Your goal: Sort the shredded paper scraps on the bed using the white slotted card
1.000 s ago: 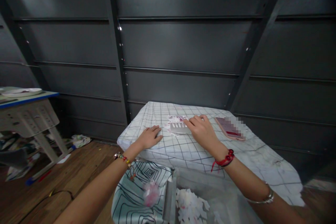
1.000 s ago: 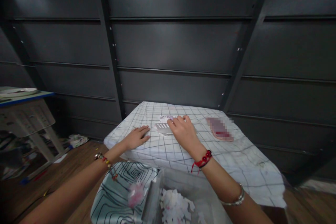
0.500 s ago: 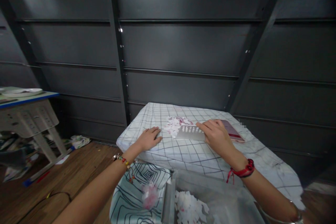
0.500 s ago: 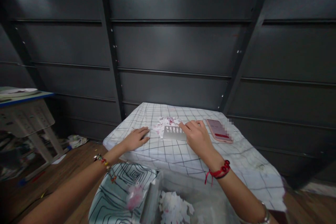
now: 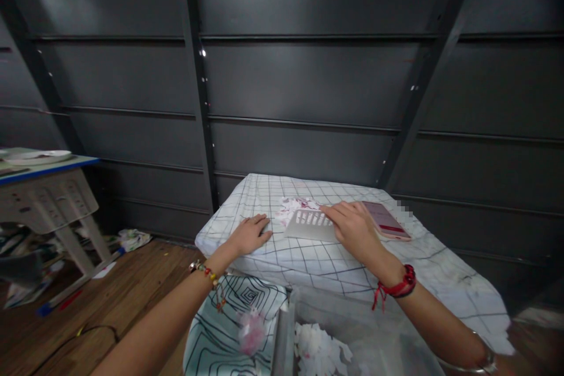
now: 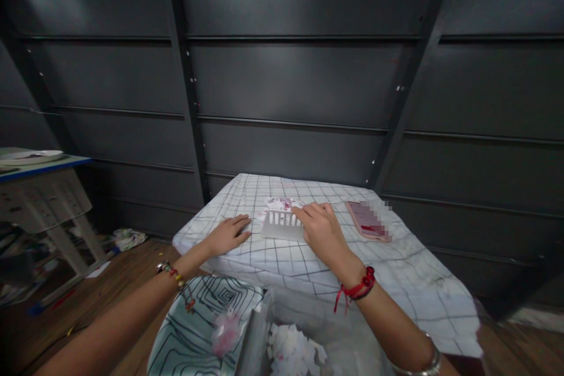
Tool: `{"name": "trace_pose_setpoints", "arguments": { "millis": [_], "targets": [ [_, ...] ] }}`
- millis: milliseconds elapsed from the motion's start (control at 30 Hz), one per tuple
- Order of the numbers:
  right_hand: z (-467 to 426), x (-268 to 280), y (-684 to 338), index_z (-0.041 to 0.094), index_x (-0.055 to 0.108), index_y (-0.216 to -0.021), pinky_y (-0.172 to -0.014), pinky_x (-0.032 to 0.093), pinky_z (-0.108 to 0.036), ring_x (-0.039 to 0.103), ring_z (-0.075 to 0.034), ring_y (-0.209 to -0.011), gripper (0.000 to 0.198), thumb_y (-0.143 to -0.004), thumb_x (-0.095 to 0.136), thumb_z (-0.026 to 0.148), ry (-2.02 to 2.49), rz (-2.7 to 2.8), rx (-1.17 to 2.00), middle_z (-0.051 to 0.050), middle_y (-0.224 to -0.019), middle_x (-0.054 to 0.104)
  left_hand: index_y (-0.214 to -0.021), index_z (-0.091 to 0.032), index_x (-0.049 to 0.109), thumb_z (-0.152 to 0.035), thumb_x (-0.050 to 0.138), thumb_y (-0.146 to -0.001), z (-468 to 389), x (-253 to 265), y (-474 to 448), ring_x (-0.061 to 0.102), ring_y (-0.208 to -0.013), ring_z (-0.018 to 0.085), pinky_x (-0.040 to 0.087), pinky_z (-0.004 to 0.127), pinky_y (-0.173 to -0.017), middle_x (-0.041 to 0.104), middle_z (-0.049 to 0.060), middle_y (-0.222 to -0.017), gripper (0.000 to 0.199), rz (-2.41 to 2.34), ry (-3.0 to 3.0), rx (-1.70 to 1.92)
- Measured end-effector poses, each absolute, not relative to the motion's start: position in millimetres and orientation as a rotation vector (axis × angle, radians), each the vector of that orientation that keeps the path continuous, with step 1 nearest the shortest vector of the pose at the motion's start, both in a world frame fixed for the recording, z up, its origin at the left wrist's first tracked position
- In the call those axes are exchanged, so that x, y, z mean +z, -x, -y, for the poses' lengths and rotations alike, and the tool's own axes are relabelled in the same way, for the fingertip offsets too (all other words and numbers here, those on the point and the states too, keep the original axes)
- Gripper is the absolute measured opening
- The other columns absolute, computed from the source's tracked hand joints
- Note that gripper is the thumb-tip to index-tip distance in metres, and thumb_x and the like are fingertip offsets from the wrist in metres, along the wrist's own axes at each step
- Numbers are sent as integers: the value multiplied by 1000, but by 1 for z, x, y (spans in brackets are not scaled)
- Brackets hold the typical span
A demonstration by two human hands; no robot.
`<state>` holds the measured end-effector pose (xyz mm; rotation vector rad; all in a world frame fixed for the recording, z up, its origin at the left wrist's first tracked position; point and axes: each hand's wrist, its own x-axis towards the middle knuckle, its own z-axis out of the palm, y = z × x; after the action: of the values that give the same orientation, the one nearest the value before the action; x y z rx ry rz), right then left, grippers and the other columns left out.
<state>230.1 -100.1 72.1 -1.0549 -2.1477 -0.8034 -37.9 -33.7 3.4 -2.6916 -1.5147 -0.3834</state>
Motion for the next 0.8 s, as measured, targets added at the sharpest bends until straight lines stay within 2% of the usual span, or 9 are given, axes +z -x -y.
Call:
{"name": "trace_pose_setpoints", "arguments": {
  "millis": [300, 567, 800],
  "targets": [
    [101, 72, -247, 14, 63, -96, -70, 29, -31, 49, -18, -74, 34, -74, 43, -2, 1092, 2162, -946, -4, -74, 63, -129, -13, 48, -37, 36, -93, 35, 4, 36, 39, -128, 25, 32, 39, -103, 45, 13, -138, 45, 1485, 2654, -332],
    [98, 69, -242, 16, 64, -98, -72, 28, -31, 49, -17, -75, 36, -75, 42, -2, 1086, 2207, -931, -4, -75, 63, -131, -24, 44, -24, 36, -94, 36, 7, 36, 37, -129, 23, 32, 37, -103, 44, 8, -139, 39, 1165, 2696, -300],
    [99, 68, -246, 14, 64, -98, -72, 29, -32, 49, -17, -75, 38, -72, 42, -4, 1059, 2197, -945, -5, -76, 63, -135, -38, 38, -9, 36, -91, 33, 13, 30, 28, -135, 23, 30, 38, -104, 33, 1, -147, 53, 966, 2817, -163]
  ]
}}
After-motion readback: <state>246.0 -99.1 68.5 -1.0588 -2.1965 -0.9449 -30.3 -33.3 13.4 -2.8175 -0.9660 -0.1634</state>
